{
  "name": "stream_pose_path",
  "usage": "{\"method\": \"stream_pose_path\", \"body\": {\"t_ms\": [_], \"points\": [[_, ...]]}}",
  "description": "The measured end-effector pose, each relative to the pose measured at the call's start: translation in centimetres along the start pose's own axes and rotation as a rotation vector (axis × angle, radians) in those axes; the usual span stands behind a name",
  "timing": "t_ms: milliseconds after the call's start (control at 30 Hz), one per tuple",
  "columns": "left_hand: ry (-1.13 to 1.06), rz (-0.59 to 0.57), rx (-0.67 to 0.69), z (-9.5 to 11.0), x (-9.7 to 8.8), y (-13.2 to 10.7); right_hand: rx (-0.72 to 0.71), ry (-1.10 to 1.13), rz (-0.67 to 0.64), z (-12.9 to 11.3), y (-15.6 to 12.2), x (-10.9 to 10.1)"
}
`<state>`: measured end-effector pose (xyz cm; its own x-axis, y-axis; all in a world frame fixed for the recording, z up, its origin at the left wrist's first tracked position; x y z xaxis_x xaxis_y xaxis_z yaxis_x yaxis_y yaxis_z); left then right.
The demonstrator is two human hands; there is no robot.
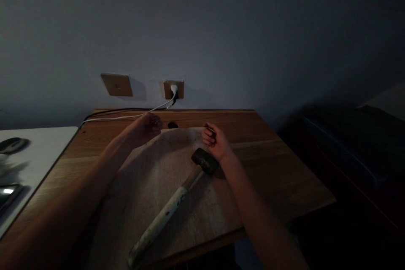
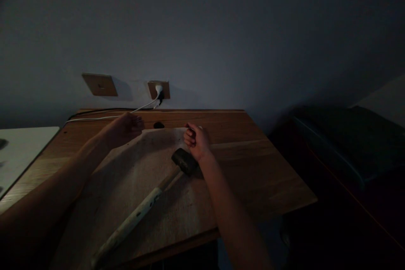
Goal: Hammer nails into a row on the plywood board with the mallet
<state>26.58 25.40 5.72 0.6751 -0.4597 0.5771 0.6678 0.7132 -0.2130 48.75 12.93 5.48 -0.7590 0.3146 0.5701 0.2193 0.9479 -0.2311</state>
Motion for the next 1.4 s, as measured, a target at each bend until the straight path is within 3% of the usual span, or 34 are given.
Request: {"method": "stream_pose_path", "body": {"t_ms": [167,333,433,567,700,867,1000,1167,1400], "points": [[0.015,-0.020,0.047,0.2,0.4,-0.1,-0.051,-0.187,-0.027,0.8,-0.4,0.5],[0.180,-0.073,0.131,0.2,0.2,-0.3,-0.144,-0.627,-0.078,1.1,-0.5,0.5],[0.574,-0.118,0.206,0.4,0.2,-0.3,-0.273,-0.994,-0.060,0.8,-0.5,0.6],[1.397,-0.147,0.309,0.9,0.8,-0.8,-0.300,-1.500,-0.021,0.3,-0.5,1.8],[1.778,-0.211,0.308,1.0,2.0,-1.9,-0.251,-1.740,-0.019,0.3,-0.1,3.4],[1.955,-0.250,0.285,0.8,2.9,-2.7,-0.217,-1.787,-0.003,1.0,0.7,4.3],[1.991,-0.250,0.304,0.8,2.9,-2.8,-0.211,-1.697,0.022,0.9,0.9,4.4],[1.994,-0.241,0.356,0.8,2.4,-2.6,-0.257,-1.374,0.039,-0.1,1.1,4.8],[1.991,-0.185,0.305,-0.2,1.5,-1.8,-0.224,-0.857,-0.102,-1.5,0.6,5.3]]}}
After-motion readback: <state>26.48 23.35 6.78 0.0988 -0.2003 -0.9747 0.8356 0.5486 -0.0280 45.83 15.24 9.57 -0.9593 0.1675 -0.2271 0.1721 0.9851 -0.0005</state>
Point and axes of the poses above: each hand's wrist, its own y-axis towards the middle knuckle, its own x-axis out of the palm, z = x × y, the point moved 4 cm from there along y, towards the middle knuckle, and after that the axes turned 2 degrees about x, right-handed, at the moved point
